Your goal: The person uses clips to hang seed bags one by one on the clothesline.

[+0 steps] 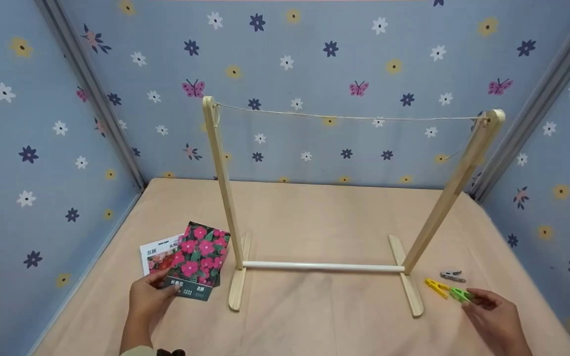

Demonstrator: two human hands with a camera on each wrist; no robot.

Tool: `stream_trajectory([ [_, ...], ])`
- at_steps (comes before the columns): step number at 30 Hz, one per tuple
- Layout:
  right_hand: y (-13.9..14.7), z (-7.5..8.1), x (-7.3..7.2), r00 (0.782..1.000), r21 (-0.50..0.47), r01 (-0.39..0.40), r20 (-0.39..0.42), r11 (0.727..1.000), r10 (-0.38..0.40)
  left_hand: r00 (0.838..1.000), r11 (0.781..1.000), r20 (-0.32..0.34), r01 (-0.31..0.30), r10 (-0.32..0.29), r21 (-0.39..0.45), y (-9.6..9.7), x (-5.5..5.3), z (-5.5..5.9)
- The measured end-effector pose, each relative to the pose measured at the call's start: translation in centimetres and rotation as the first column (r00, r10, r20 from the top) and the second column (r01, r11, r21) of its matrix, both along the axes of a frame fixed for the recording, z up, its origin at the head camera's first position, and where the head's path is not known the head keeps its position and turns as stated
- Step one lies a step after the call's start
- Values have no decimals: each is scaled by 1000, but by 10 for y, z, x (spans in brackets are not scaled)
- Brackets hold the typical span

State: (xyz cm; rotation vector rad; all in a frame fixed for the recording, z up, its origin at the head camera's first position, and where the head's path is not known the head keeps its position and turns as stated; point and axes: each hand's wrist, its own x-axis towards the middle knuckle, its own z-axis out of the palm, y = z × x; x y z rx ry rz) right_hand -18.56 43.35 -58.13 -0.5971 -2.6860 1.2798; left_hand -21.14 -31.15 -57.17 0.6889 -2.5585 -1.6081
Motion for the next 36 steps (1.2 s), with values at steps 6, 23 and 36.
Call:
stream_trajectory([
  [6, 2, -1, 3, 999, -49, 25, 21, 999, -24, 998, 999, -52, -29, 30, 14, -3, 2, -1],
  [23, 7, 14, 5, 1000, -219, 16, 20, 976, -11, 991, 946, -68, -89, 116, 312, -9, 8, 4],
  [36, -1, 31, 4, 999, -232, -26, 28, 972, 33, 985, 925, -75, -120, 157, 361, -13, 13, 9],
])
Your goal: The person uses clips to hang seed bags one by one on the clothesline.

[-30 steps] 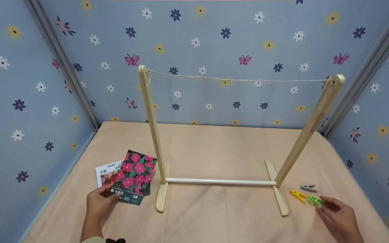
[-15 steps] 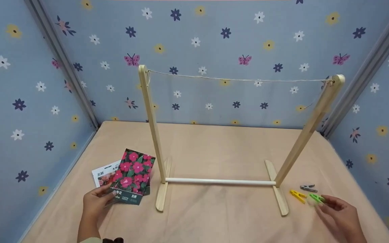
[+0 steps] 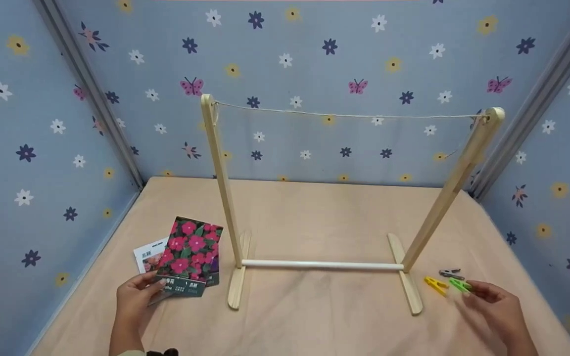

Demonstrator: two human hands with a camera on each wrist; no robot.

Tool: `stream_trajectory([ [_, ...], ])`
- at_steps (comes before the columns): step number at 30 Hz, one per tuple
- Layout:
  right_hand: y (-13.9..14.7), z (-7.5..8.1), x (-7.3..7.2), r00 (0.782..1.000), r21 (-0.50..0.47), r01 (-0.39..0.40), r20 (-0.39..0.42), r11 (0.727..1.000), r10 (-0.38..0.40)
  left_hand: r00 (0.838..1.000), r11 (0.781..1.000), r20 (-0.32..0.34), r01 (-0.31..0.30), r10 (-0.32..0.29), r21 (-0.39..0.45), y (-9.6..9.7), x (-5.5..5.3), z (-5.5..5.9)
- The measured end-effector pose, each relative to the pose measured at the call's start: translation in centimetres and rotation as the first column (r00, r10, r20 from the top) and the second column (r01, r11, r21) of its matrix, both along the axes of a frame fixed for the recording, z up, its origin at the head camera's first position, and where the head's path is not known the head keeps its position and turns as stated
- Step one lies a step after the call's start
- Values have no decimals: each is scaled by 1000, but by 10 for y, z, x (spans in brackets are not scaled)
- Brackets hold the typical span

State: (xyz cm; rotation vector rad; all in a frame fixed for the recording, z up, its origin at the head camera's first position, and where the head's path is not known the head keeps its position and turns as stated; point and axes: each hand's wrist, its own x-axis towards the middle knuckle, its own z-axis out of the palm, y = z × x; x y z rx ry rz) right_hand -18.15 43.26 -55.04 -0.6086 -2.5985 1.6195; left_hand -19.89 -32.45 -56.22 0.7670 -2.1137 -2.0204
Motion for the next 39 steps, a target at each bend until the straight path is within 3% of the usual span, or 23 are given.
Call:
stream_trajectory([
  [6, -5, 7, 1, 998, 34, -33, -52, 999, 35, 1000, 999, -10, -27, 27, 29, -3, 3, 0],
  [19, -14, 19, 2, 982, 48, -82, -167, 995, 89, 992, 991, -110, -46, 60, 128, -4, 8, 1],
  [27, -18, 28, 2, 974, 62, -99, -198, 993, 110, 977, 994, -211, 3, 20, 108, -7, 8, -4],
  [32, -20, 35, 1, 966, 79, -127, -218, 989, 142, 960, 992, -279, 33, 1, 118, -13, 3, -15],
  [39, -21, 42, 2, 953, 54, -164, -249, 985, 172, 955, 996, -295, 60, -36, 72, -20, -6, -23],
])
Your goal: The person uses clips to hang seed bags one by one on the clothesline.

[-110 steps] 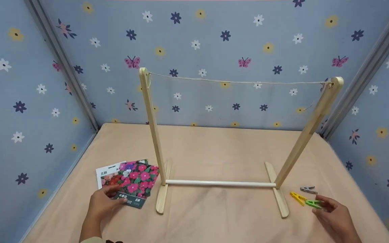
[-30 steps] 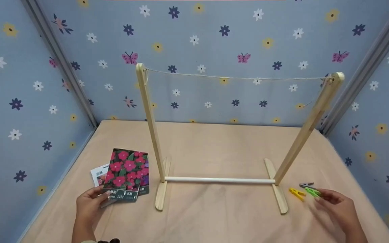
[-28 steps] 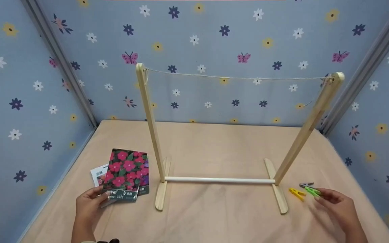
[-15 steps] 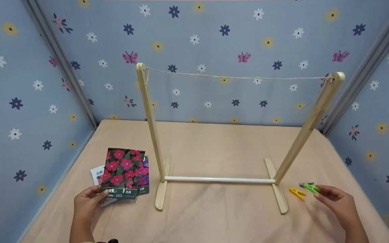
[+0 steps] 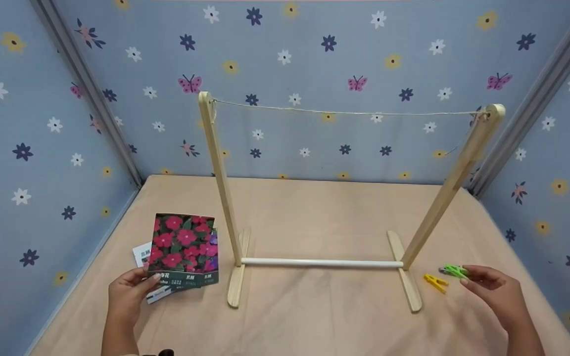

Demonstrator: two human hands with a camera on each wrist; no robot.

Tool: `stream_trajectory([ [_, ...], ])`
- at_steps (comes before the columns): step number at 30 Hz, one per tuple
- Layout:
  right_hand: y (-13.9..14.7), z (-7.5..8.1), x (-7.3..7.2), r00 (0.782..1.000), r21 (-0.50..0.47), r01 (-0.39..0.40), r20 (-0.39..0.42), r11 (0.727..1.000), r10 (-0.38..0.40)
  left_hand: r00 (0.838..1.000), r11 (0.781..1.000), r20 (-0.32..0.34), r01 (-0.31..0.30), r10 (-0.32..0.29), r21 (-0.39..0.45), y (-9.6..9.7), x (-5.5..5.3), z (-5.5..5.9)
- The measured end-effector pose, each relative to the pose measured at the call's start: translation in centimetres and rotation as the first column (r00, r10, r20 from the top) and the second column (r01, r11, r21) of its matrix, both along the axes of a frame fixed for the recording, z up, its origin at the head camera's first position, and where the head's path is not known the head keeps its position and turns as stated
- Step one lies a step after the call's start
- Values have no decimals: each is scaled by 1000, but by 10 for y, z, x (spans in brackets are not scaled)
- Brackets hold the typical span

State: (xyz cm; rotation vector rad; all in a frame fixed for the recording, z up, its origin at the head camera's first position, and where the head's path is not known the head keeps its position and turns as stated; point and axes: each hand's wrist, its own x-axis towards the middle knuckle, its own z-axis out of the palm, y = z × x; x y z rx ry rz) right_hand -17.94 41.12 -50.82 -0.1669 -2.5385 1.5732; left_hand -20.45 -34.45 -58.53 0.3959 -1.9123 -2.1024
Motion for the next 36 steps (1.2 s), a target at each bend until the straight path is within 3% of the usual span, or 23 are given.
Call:
stream_trajectory([
  [3, -1, 2, 1, 1000, -2, -9, -12, 1000, 8, 999, 999, -34, 17, -18, -29, -3, -4, -5],
  [6, -2, 3, 1, 1000, 6, -13, -26, 1000, 13, 997, 1000, -83, -3, 1, -23, -7, -10, -16],
  [10, -5, 6, 3, 998, -1, -36, -56, 999, 36, 986, 999, -167, 3, 4, 40, -8, -17, -25],
  [15, -11, 12, 4, 994, -66, -73, -83, 995, 68, 973, 995, -221, 85, -73, 47, 6, -8, 2],
  [17, -14, 16, 4, 991, -89, -92, -101, 992, 83, 973, 994, -209, 103, -95, 25, 16, -1, 18],
  [20, -17, 21, 4, 986, -117, -123, -132, 986, 107, 979, 994, -188, 94, -84, 47, 31, 6, 40],
  [22, -20, 24, 3, 984, -112, -127, -143, 986, 111, 988, 997, -136, 75, -71, 22, 43, 12, 58],
  [24, -22, 27, 3, 982, -107, -128, -149, 986, 111, 993, 998, -105, 60, -58, 20, 50, 14, 69],
  [29, -27, 31, 3, 972, -90, -157, -193, 984, 137, 992, 997, -105, 73, -73, -4, 58, 12, 75],
  [36, -33, 40, 4, 948, -121, -218, -261, 968, 181, 970, 989, -197, 146, -144, -5, 67, 10, 78],
])
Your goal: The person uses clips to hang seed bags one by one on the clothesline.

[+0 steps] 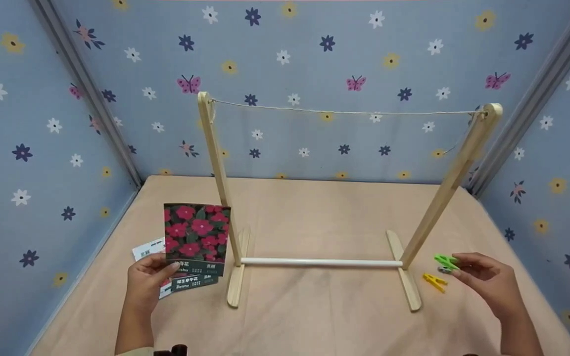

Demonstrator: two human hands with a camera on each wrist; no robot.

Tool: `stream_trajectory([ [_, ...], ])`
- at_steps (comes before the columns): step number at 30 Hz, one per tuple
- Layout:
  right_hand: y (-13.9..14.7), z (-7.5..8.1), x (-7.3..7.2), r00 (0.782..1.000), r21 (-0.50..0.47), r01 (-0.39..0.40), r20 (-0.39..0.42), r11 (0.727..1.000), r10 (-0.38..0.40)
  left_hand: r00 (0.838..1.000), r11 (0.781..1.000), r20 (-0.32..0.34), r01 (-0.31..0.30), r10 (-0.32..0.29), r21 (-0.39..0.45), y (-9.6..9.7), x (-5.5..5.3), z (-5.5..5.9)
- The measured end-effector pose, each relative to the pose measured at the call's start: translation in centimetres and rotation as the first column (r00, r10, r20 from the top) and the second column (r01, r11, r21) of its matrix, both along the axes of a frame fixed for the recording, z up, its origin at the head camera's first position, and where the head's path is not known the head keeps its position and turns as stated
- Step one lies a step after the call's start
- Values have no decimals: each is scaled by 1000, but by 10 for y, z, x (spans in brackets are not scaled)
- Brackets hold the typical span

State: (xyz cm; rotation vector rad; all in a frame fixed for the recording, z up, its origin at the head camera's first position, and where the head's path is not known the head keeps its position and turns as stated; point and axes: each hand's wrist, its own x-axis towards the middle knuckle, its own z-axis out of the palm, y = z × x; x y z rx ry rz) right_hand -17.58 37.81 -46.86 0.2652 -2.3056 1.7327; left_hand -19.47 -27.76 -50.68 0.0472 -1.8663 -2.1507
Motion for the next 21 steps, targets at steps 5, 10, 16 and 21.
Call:
stream_trajectory([
  [5, -3, 5, 0, 995, -45, -79, -68, 996, 76, 998, 999, -51, 43, -41, 26, 9, -3, 2],
  [10, -7, 9, 1, 989, -64, -104, -109, 993, 97, 999, 999, -25, 28, -28, -18, 23, -8, 3],
  [16, -14, 15, 0, 994, -46, -58, -91, 997, 54, 999, 998, -5, 36, -37, -55, 42, -14, 4],
  [21, -20, 19, -1, 985, -124, -112, -145, 986, 94, 998, 996, 24, 59, -58, -73, 58, -18, 7],
])
